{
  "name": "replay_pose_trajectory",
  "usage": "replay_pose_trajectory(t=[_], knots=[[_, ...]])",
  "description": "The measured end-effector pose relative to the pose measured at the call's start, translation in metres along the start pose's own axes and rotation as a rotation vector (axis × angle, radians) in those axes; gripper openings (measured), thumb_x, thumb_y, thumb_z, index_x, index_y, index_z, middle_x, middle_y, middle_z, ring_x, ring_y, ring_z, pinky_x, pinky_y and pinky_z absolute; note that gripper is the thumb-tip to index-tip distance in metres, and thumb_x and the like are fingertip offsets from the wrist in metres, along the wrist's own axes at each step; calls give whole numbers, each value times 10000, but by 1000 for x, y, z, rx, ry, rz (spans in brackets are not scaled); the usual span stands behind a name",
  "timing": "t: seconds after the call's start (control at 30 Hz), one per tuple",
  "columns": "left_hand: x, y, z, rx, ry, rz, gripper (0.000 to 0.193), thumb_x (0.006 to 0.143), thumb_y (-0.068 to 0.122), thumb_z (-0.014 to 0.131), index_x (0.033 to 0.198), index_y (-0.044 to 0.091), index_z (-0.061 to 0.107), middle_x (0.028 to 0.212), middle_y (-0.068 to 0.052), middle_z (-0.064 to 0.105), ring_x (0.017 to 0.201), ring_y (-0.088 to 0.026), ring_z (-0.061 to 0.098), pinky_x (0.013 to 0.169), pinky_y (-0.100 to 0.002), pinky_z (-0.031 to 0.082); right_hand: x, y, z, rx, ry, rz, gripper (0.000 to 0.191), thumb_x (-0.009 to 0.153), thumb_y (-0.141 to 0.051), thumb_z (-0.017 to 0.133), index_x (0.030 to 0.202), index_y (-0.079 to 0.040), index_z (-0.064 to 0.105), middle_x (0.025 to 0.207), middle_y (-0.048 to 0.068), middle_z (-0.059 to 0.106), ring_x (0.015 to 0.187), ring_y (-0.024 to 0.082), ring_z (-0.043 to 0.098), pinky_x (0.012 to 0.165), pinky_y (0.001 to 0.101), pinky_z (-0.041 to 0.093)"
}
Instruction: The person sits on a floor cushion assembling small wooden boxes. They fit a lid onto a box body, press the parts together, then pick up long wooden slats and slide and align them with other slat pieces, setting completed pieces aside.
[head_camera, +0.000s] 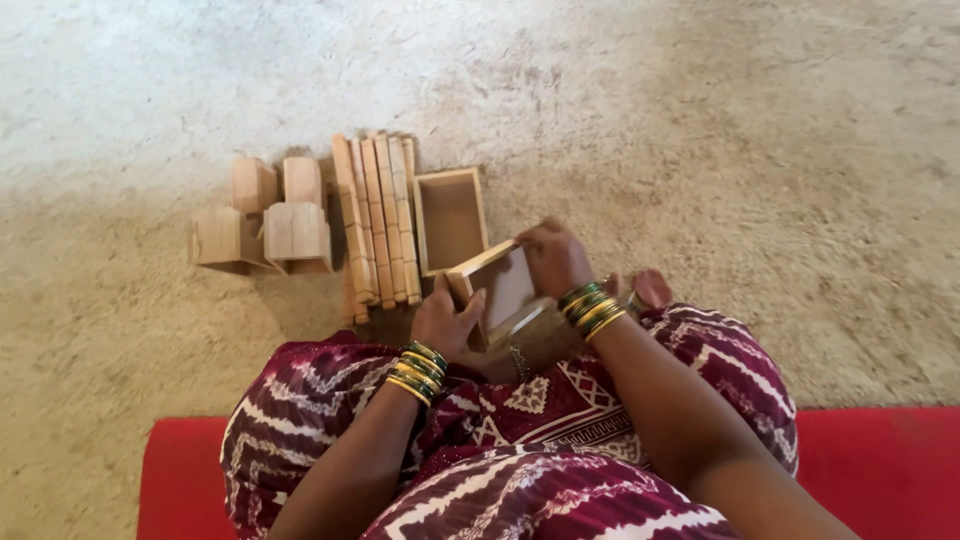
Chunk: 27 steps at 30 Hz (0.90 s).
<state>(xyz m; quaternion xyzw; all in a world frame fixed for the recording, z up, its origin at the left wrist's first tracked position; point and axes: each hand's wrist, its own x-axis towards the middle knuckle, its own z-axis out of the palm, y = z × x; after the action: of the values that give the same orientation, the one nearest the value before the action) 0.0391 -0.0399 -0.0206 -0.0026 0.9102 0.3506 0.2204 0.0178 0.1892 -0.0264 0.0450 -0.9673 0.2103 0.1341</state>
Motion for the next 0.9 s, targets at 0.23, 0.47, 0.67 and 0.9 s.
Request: replay_pose_trajectory(t=[0.23, 0.47, 0.67, 0.9], knots=[[27, -8, -5, -961, 130, -36, 557, 902, 414, 642, 1285, 51, 466, 1085, -199, 676, 880, -288, 756, 737, -409, 678, 8, 30, -12, 570, 215, 411, 131, 885, -45, 694, 977, -70, 784, 836, 91, 754, 688, 173, 712, 650, 317, 562], [73, -2, -13, -1359, 154, -47, 507, 929, 368, 657, 1271, 70, 432, 1107, -204, 665, 906, -319, 743, 765, -437, 674, 5, 15, -7, 582, 131, 280, 114, 897, -110, 734, 985, -57, 781, 950, 103, 741, 791, 199, 720, 713, 322, 569], [77, 1, -8, -1271, 66, -221, 619, 940, 558, 510, 1331, 86, 421, 1200, -237, 654, 937, -305, 753, 799, -436, 665, 4, 7, -11, 449, 31, 223, 171, 879, -131, 717, 1030, -70, 771, 1000, 101, 740, 800, 248, 724, 720, 356, 578], [56, -3, -28, -216, -247, -307, 738, 1019, 637, 370, 1043, 17, 771, 976, -254, 799, 724, -259, 768, 692, -368, 643, 2, 2, -19, 439, -88, 205, 141, 883, -199, 743, 952, -80, 773, 841, 84, 735, 683, 211, 725, 657, 360, 562]])
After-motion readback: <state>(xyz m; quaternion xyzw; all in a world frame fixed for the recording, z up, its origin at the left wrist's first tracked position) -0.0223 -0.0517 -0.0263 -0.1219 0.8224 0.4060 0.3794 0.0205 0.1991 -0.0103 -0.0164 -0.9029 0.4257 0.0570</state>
